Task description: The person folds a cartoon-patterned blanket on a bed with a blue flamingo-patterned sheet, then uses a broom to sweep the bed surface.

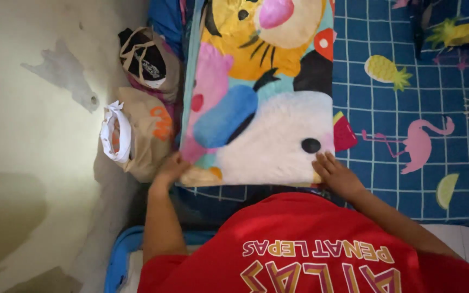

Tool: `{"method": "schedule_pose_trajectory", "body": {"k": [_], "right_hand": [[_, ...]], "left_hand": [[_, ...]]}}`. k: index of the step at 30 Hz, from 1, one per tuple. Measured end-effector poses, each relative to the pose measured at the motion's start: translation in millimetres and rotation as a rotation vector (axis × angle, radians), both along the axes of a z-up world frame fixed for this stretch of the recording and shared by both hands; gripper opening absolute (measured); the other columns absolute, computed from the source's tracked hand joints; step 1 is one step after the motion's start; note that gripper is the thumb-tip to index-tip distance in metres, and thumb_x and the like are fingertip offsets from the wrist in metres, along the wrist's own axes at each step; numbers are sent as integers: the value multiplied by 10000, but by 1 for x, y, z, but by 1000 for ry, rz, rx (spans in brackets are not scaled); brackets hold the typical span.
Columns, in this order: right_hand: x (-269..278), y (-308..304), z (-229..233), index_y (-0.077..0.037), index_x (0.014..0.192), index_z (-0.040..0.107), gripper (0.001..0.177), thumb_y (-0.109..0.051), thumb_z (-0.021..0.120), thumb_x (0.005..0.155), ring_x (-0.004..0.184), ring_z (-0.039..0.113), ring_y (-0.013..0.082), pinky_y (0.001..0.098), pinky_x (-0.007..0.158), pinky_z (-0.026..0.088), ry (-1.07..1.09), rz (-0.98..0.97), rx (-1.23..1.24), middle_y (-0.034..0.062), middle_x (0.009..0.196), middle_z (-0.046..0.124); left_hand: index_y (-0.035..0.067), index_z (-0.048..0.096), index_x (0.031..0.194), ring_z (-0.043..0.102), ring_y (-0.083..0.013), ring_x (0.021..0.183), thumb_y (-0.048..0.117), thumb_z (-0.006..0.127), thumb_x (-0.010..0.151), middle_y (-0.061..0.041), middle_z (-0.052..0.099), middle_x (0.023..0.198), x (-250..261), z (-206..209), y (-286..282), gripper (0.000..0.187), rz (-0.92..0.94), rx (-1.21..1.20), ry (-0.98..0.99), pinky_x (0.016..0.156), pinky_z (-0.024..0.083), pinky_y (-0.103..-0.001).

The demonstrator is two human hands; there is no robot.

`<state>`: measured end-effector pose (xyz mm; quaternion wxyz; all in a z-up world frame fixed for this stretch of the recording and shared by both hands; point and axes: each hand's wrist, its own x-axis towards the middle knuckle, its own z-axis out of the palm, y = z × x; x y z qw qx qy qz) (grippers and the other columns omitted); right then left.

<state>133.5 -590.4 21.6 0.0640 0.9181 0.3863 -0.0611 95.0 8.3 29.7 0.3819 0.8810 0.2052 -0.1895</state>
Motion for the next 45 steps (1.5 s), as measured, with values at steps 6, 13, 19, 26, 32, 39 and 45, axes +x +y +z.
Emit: {"method": "schedule_pose_trajectory", "body": {"k": [6, 13, 19, 26, 32, 39, 45], "right_hand": [[30, 9, 31, -125, 1460, 480, 839, -548, 778, 800, 1394, 486, 476, 537, 1089, 517, 283, 38, -132, 224, 1580, 403], [59, 103, 125, -87, 1289, 668, 488, -395, 650, 911, 1100, 688, 487, 554, 970, 565, 528, -240, 212, 243, 1205, 708], [122, 202, 97, -207, 1380, 619, 582, -608, 584, 960, 1250, 633, 381, 473, 1062, 520, 578, -259, 545, 101, 1392, 633], [243, 315, 88, -244, 1657, 175, 915, -364, 671, 897, 1317, 527, 538, 594, 1056, 509, 445, -298, 372, 339, 1548, 320], [362, 365, 102, -227, 1559, 342, 795, -102, 601, 818, 1118, 568, 477, 597, 932, 481, 241, -419, 509, 224, 1287, 468], [469, 410, 92, -240, 1648, 137, 760, -162, 498, 983, 1257, 485, 461, 582, 797, 575, 64, -376, 197, 206, 1514, 304], [496, 355, 155, -129, 705, 781, 244, -15, 931, 551, 624, 671, 193, 323, 498, 560, 599, -1011, 717, 39, 761, 735]], "left_hand": [[-112, 653, 1248, 558, -616, 1139, 285, 540, 1019, -438, 608, 1202, 8, 28, -15, 471, -103, -252, -213, 910, 503, -618], [111, 667, 1266, 671, -392, 1122, 307, 736, 747, -227, 680, 1221, 87, 30, -53, 560, 291, -463, -132, 914, 548, -496], [186, 604, 1371, 629, -425, 1234, 384, 732, 752, -204, 626, 1366, 101, 185, -140, 662, -527, 151, -261, 1023, 487, -540], [143, 343, 1611, 531, -401, 1376, 354, 563, 910, -240, 523, 1514, 108, 108, -164, 764, -821, 8, -95, 1165, 401, -472], [283, 605, 1408, 599, -274, 962, 567, 513, 868, -95, 645, 1245, 109, 152, -153, 617, -458, -293, 325, 825, 474, -392], [133, 669, 1026, 684, -322, 957, 259, 581, 817, -128, 704, 1088, 109, 54, -140, 260, -801, -381, 150, 814, 515, -425], [163, 610, 1386, 617, -196, 1234, 308, 612, 819, -46, 644, 1373, 92, 9, -130, 585, -454, -689, 94, 1009, 495, -328]]}}
